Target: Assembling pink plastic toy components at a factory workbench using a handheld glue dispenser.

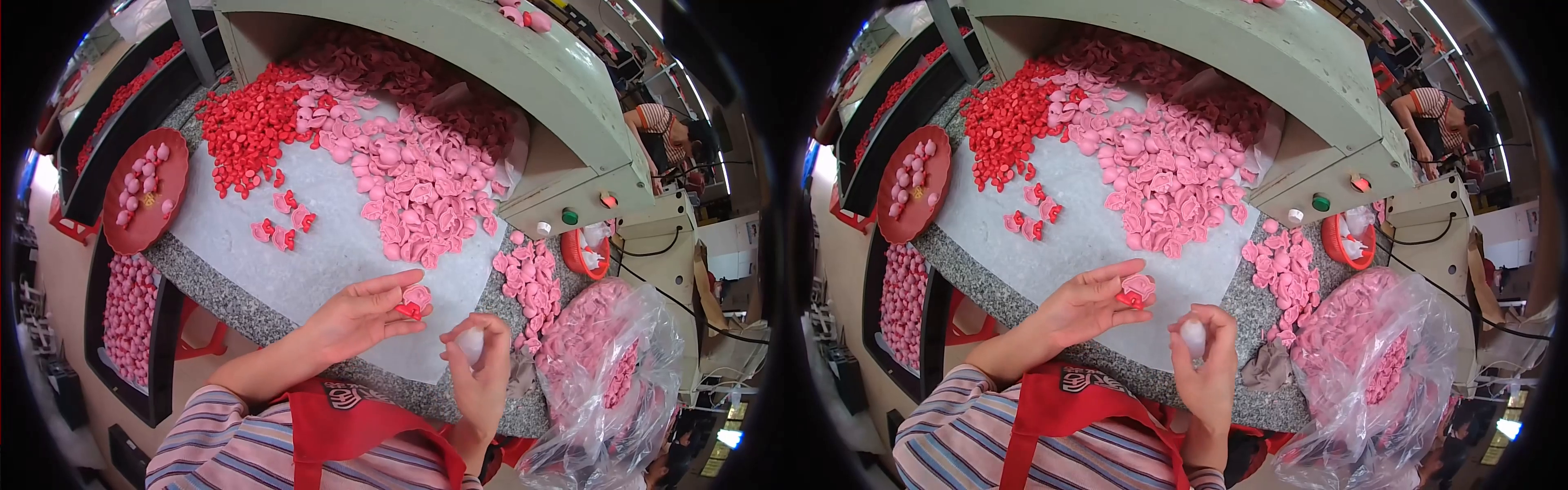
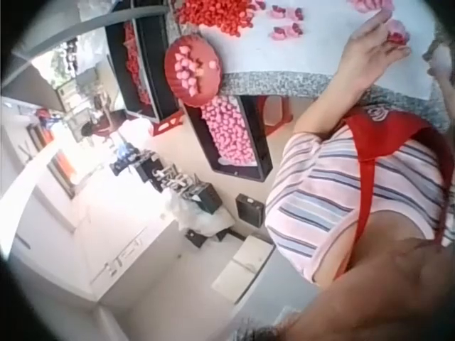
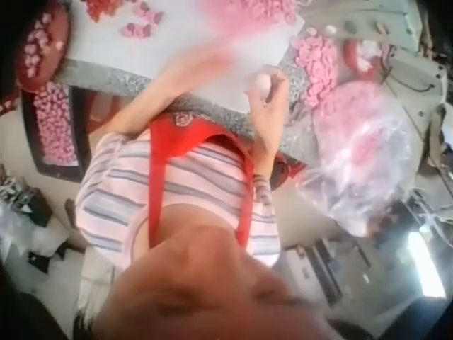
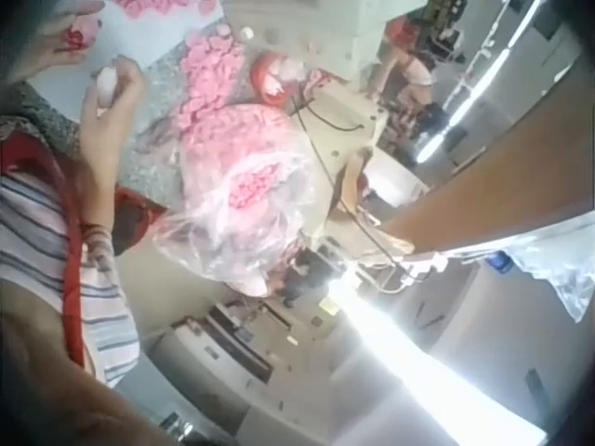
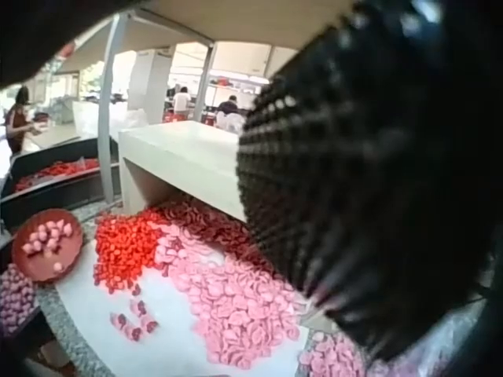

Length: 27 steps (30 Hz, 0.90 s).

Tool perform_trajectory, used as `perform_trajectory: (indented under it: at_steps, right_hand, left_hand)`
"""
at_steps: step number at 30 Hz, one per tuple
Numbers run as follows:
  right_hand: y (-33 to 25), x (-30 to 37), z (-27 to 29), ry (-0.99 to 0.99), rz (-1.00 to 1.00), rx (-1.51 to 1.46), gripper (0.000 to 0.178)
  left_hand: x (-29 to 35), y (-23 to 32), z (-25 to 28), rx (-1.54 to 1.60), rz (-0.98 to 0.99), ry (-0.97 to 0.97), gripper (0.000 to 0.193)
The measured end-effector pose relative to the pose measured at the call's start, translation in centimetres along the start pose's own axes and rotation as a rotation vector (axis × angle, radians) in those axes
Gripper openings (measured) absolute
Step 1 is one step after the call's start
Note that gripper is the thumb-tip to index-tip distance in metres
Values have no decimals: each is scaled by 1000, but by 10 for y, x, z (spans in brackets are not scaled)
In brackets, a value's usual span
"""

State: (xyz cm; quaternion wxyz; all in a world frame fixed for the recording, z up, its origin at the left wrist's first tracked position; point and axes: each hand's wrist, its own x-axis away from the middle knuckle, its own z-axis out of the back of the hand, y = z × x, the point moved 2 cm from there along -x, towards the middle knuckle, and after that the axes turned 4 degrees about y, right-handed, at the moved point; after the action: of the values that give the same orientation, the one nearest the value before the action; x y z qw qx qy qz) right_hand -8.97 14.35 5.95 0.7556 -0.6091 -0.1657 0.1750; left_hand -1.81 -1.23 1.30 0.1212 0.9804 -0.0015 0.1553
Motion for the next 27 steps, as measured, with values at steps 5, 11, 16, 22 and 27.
perform_trajectory:
  at_steps: [5, 11, 16, 22, 27]
  right_hand:
    - [-10, 18, 5, 130, 70, -101, 36]
    - [-21, 29, -1, 196, 581, 286, 32]
    - [-31, 20, -11, 147, 789, 307, 27]
    - [-34, 21, -14, 122, 770, 309, 25]
    - [-35, 20, -16, 111, 763, 343, 24]
  left_hand:
    - [2, 3, -9, 25, 84, 7, 42]
    - [4, 1, -6, -61, 66, 49, 45]
    - [7, 0, -10, -57, 50, 35, 41]
    - [9, 1, -13, -77, 42, 63, 38]
    - [10, 0, -11, -84, 41, 43, 38]
